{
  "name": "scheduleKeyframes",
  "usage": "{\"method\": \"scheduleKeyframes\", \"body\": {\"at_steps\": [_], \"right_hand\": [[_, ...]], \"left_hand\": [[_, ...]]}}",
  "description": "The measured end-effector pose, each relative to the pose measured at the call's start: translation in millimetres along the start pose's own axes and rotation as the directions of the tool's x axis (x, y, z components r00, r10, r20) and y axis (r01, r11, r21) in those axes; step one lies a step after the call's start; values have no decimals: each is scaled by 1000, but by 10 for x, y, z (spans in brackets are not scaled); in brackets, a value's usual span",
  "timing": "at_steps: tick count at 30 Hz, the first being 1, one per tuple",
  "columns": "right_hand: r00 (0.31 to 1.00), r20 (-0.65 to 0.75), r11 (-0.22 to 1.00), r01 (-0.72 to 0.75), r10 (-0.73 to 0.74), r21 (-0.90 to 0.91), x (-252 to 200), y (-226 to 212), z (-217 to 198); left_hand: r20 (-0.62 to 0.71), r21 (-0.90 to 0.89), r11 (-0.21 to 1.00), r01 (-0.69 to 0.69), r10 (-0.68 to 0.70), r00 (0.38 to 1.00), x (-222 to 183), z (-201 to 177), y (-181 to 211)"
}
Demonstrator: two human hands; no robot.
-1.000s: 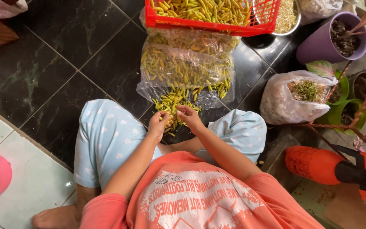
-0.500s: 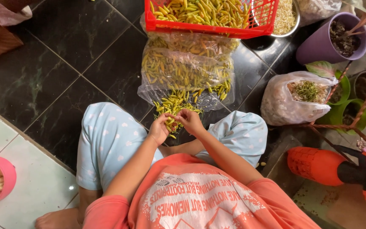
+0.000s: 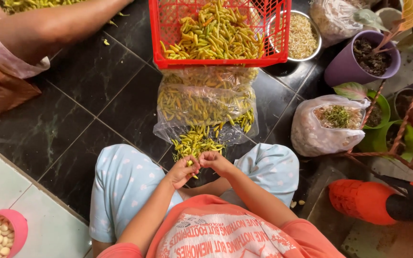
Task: Removing stems from green chili peppers by hand while sitting on the floor.
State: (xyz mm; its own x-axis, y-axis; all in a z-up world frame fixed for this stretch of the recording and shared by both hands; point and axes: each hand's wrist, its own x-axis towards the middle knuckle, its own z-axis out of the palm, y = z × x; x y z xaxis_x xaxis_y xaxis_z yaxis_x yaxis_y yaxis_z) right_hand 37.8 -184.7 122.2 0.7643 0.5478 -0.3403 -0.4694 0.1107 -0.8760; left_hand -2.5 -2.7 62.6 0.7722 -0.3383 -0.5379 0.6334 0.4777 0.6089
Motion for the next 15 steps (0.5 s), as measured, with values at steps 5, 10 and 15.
{"method": "scheduleKeyframes", "body": {"at_steps": [5, 10, 15], "right_hand": [[996, 73, 954, 20, -44, 299, 112, 225, -215], [908, -412, 950, 60, 75, 306, 406, 516, -647], [650, -733, 976, 69, -200, -206, 376, 443, -647]], "left_hand": [[2, 128, 970, 206, -208, 978, 21, -42, 113], [-79, 207, 954, 215, -203, 976, 632, 140, 660], [170, 44, 786, -616, 602, 780, 885, 1631, 2510]]}}
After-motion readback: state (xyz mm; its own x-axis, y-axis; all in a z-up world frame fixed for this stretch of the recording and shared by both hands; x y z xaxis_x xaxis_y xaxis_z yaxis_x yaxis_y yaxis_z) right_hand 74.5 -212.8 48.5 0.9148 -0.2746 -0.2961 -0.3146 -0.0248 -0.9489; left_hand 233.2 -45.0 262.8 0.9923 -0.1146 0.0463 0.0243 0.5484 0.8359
